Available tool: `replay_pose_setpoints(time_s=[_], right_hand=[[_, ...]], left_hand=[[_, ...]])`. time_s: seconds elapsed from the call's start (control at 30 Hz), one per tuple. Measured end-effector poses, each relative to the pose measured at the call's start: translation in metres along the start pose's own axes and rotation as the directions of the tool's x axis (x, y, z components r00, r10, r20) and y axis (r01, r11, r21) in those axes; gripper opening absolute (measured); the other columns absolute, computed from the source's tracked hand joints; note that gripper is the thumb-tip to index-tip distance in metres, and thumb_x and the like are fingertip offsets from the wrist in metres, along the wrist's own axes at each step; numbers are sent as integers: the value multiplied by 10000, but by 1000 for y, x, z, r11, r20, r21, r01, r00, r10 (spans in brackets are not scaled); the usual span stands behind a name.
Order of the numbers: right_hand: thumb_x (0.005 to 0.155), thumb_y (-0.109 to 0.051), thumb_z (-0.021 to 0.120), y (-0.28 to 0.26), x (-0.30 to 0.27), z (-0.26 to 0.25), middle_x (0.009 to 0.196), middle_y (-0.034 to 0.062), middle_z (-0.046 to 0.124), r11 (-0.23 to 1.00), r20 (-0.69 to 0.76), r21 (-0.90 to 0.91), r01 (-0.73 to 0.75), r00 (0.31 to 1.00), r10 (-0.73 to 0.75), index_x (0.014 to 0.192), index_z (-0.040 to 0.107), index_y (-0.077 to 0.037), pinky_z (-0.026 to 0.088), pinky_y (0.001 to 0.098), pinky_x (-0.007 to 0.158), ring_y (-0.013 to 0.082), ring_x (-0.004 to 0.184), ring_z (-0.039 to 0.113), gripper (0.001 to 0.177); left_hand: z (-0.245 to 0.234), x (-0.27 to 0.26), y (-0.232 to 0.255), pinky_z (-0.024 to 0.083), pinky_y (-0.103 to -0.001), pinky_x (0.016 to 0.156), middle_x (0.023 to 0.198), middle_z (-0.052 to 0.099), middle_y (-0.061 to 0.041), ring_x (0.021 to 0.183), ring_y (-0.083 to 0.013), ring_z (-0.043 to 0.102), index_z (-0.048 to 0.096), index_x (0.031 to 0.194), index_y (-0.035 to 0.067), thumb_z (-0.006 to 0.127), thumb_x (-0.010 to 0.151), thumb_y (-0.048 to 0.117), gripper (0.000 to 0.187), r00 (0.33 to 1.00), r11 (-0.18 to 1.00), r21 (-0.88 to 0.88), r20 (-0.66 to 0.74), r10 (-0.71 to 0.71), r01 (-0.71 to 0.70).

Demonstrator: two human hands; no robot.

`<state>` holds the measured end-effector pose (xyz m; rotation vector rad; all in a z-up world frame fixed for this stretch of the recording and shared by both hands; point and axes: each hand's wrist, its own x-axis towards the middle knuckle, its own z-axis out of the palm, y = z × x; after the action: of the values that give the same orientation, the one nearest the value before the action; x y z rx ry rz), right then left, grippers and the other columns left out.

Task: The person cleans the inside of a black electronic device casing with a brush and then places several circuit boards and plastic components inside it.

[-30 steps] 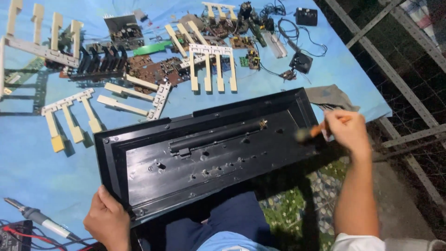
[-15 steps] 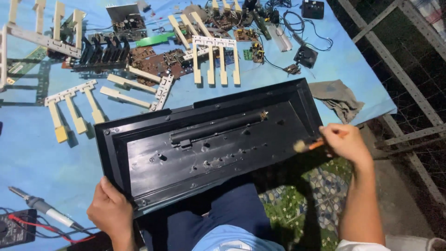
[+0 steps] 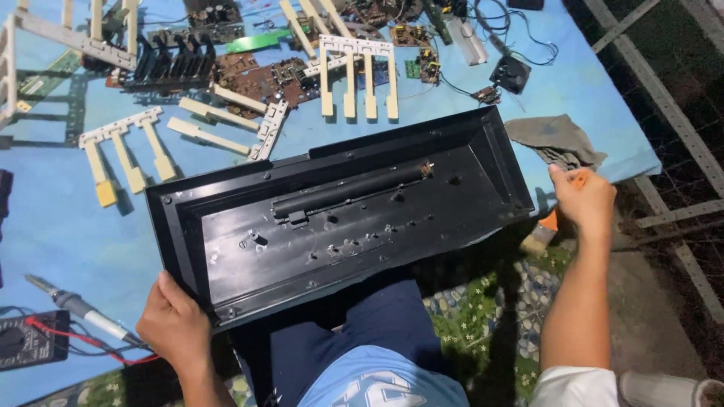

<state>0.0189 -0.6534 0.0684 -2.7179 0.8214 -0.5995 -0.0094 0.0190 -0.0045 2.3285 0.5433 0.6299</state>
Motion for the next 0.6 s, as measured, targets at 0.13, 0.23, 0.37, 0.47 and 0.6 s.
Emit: replay_pose_setpoints(time_s=[0.13,0.23,0.37,0.47,0.6], right_hand=[[984,-519,820,-14,25,21,664,108,612,995,-20,-54,84,996,-85,864,748,-29,510,432,568,305,560,565,510],[976,-494,850,-52,36,27,680,79,668,983,-71,-70,170,982,-175,884,766,-45,500,413,546,286,563,603,467],[935,-399,919,-83,62,47,709,86,667,933,-124,-40,359,924,-361,885,728,-25,518,393,585,268,563,592,423],[894,-357,909,-106,75,61,791,116,683,908,-128,2,419,901,-415,981,708,-3,530,422,652,306,672,629,417],[879,-206,812,-160,78,74,960,130,746,832,-146,150,535,844,-516,1098,734,6,536,385,654,263,688,645,314]], left_hand=[[-3,6,-16,347,-434,536,631,534,-191,505,-299,363,650,889,-118,527,1251,132,457,999,1000,24,-49,20,-19],[-5,6,-21,397,-449,536,706,636,-225,509,-355,469,729,991,-120,536,1235,163,420,996,998,70,-87,15,-9],[-2,7,-22,405,-454,537,674,628,-200,503,-366,473,728,921,-67,528,1241,243,489,996,992,126,-88,-23,34],[1,4,-26,409,-453,523,678,641,-179,502,-371,493,735,911,-28,530,1244,261,486,994,980,192,-105,-24,44],[-3,2,-18,457,-452,514,714,689,-189,515,-390,582,773,972,-17,537,1218,245,430,993,974,217,-109,-41,64]])
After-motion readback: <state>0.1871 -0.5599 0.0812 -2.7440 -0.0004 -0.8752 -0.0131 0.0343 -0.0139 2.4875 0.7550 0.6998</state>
